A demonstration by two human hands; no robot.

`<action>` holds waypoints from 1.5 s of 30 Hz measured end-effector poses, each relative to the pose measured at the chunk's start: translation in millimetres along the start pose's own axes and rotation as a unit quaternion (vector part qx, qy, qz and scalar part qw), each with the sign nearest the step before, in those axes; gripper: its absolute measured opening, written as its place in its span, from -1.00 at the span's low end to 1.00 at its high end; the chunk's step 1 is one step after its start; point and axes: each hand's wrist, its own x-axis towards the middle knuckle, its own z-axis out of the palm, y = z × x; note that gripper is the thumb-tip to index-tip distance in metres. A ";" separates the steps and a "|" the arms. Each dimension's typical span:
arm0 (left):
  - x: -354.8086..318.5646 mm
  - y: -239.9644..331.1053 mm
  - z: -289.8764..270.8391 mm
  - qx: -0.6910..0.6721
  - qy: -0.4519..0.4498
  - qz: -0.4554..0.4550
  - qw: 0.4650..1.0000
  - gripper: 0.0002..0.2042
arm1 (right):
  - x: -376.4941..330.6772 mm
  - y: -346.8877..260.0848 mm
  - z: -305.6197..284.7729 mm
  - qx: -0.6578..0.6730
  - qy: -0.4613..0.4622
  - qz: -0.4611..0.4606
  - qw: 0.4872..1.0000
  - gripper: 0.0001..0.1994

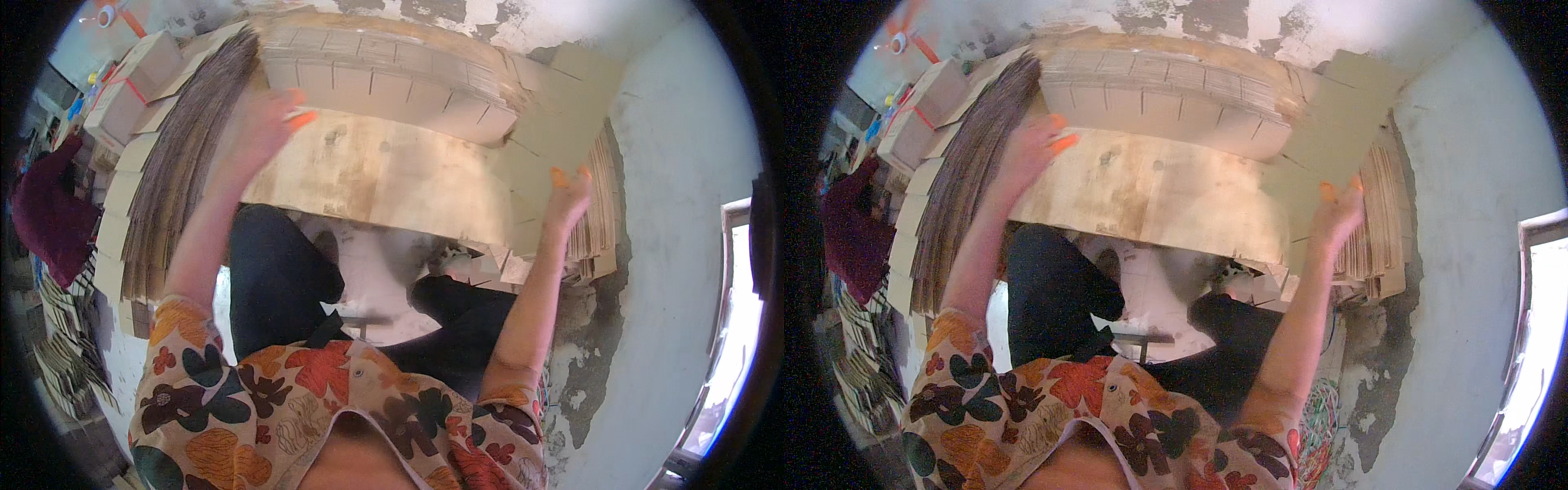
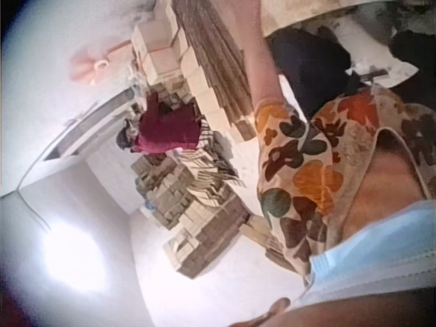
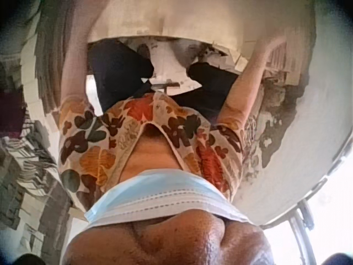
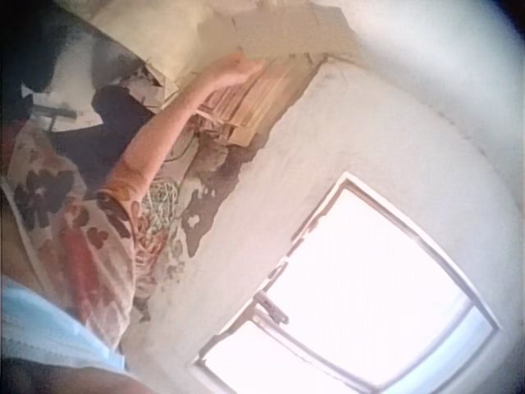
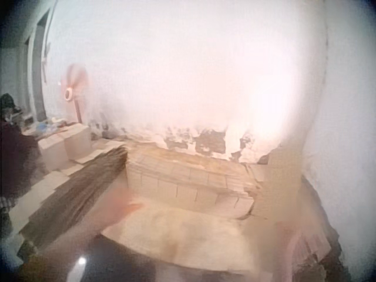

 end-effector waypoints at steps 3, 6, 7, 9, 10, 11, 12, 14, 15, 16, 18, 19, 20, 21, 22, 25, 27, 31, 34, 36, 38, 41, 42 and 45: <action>48.7 36.7 72.2 -0.035 -0.046 0.028 0.998 -0.62 | -4.0 -4.1 26.9 -0.021 -0.028 -0.016 0.999 -0.53; 88.5 69.3 128.4 -0.012 -0.084 0.064 0.994 -0.51 | -10.9 -21.6 33.6 -0.086 -0.080 0.006 0.993 -0.50; 100.0 74.7 150.4 -0.003 -0.085 0.082 0.993 -0.50 | -10.6 -25.6 32.7 -0.109 -0.101 0.019 0.989 -0.49; 119.2 87.5 182.5 0.012 -0.087 0.110 0.990 -0.49 | -11.7 -15.0 32.7 -0.102 -0.067 -0.036 0.992 -0.46; 126.6 92.1 194.7 0.019 -0.089 0.119 0.989 -0.49 | -12.8 -10.4 34.0 -0.095 -0.051 -0.062 0.992 -0.45; 132.1 94.5 204.9 0.027 -0.090 0.128 0.987 -0.50 | -13.9 -8.3 35.8 -0.088 -0.037 -0.070 0.993 -0.45; 135.5 95.1 213.6 0.043 -0.096 0.125 0.987 -0.51 | -15.0 -7.7 37.8 -0.080 -0.024 -0.078 0.993 -0.45; 143.3 96.8 230.8 0.074 -0.108 0.124 0.984 -0.53 | -15.1 -6.3 37.3 -0.092 -0.025 -0.075 0.993 -0.45; 145.6 94.8 237.0 0.081 -0.098 0.131 0.983 -0.55 | -15.6 -5.9 36.2 -0.109 -0.044 -0.064 0.991 -0.44; 148.3 93.3 241.4 0.088 -0.087 0.140 0.982 -0.58 | -15.1 -5.1 35.0 -0.126 -0.060 -0.052 0.989 -0.44; 152.3 88.6 248.1 0.089 -0.063 0.166 0.980 -0.63 | -13.6 -3.2 35.8 -0.112 -0.042 -0.079 0.990 -0.44; 152.8 85.1 249.0 0.085 -0.051 0.183 0.978 -0.65 | -13.8 -2.7 36.5 -0.103 -0.034 -0.090 0.990 -0.44; 152.4 81.8 249.6 0.081 -0.040 0.200 0.976 -0.67 | -13.6 -2.3 36.8 -0.100 -0.026 -0.102 0.989 -0.44; 151.1 78.8 250.0 0.078 -0.031 0.206 0.975 -0.70 | -13.3 -2.3 37.1 -0.097 -0.017 -0.113 0.989 -0.44; 150.1 78.1 250.9 0.073 -0.023 0.212 0.974 -0.73 | -12.5 -2.4 36.6 -0.097 -0.008 -0.124 0.987 -0.44; 143.3 75.0 247.7 0.054 -0.026 0.230 0.971 -0.81 | -13.8 -11.6 36.8 -0.054 0.003 -0.099 0.994 -0.41; 136.9 78.5 243.8 0.040 -0.046 0.237 0.970 -0.86 | -15.0 -9.9 40.4 -0.037 0.015 -0.125 0.991 -0.42; 125.7 84.3 239.4 0.028 -0.061 0.231 0.971 -0.89 | -18.5 -11.1 34.7 -0.092 -0.061 -0.076 0.991 -0.40; 128.8 83.8 239.1 0.044 -0.095 0.186 0.977 -0.90 | -19.1 -12.6 34.5 -0.099 -0.059 -0.066 0.991 -0.41; 134.4 80.5 239.1 0.054 -0.077 0.208 0.974 -0.89 | -19.1 -9.0 36.2 -0.088 -0.041 -0.087 0.991 -0.41; 138.5 76.8 235.8 0.059 0.000 0.296 0.953 -0.87 | -18.4 -5.0 37.7 -0.076 -0.022 -0.111 0.991 -0.41; 139.1 83.8 231.8 0.042 0.033 0.315 0.948 -0.84 | -17.5 -1.7 37.9 -0.062 -0.006 -0.138 0.988 -0.41; 136.5 87.2 229.6 0.056 -0.003 0.288 0.956 -0.84 | -17.3 -1.3 38.2 -0.061 -0.008 -0.137 0.989 -0.41; 133.1 95.7 223.8 0.115 -0.138 0.225 0.958 -0.84 | -18.9 -3.3 37.4 -0.063 -0.023 -0.124 0.990 -0.41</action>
